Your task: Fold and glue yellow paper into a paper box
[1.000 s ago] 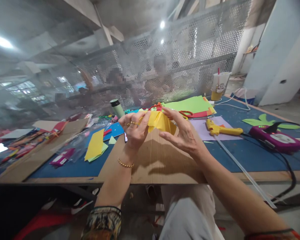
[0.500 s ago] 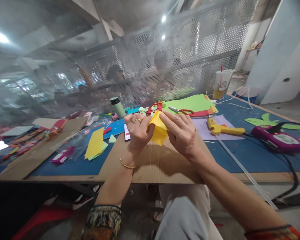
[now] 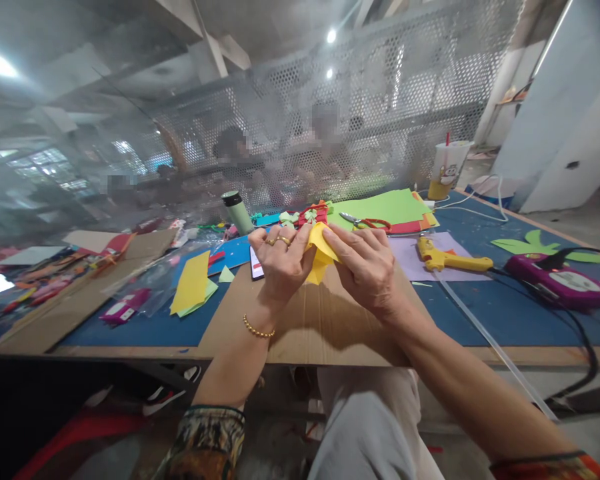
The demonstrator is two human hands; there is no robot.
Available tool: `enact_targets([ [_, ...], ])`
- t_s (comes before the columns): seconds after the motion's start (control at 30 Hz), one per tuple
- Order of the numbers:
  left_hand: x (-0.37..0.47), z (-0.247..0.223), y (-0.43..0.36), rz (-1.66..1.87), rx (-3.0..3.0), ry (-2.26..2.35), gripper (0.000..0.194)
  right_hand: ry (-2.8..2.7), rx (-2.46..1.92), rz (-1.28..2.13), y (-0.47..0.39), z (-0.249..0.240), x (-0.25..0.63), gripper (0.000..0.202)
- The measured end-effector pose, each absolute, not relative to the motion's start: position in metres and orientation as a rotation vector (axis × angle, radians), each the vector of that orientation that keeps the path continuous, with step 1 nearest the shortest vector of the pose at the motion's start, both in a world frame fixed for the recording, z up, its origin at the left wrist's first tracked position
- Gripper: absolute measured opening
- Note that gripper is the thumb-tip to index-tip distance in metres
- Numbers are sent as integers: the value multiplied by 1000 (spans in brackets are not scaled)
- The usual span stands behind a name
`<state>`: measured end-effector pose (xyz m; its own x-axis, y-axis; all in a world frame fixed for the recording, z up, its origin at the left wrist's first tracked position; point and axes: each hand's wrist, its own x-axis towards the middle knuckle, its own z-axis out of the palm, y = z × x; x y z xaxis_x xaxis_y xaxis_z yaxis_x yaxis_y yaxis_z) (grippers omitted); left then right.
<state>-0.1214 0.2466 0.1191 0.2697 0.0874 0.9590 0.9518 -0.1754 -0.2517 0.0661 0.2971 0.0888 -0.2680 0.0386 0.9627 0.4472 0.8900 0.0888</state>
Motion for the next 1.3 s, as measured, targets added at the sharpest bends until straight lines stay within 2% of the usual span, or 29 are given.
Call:
enact_targets([
  [0.37,-111,118,248,-1250,-1631,-1147,38,-1836,-391,-408,298,87,66,47],
  [0.67,-109,118,250,-1151,-1527,-1196,39,-1887,-397,-392,298,87,64,45],
  [0.93,-111,117,254,-1198,-1576,-1159,32,-1875,-421,-429,299,87,60,44],
  [1.03,-114,116,257,-1274,-1619,-1182,34,-1895,-419,-358,299,86,60,49],
  [1.17,-123,113,263,-1391,-1651,-1273,34,-1802,-336,-165,298,88,59,68],
  [1.3,-134,111,272,-1560,-1605,-1292,30,-1601,-389,316,300,88,50,65],
])
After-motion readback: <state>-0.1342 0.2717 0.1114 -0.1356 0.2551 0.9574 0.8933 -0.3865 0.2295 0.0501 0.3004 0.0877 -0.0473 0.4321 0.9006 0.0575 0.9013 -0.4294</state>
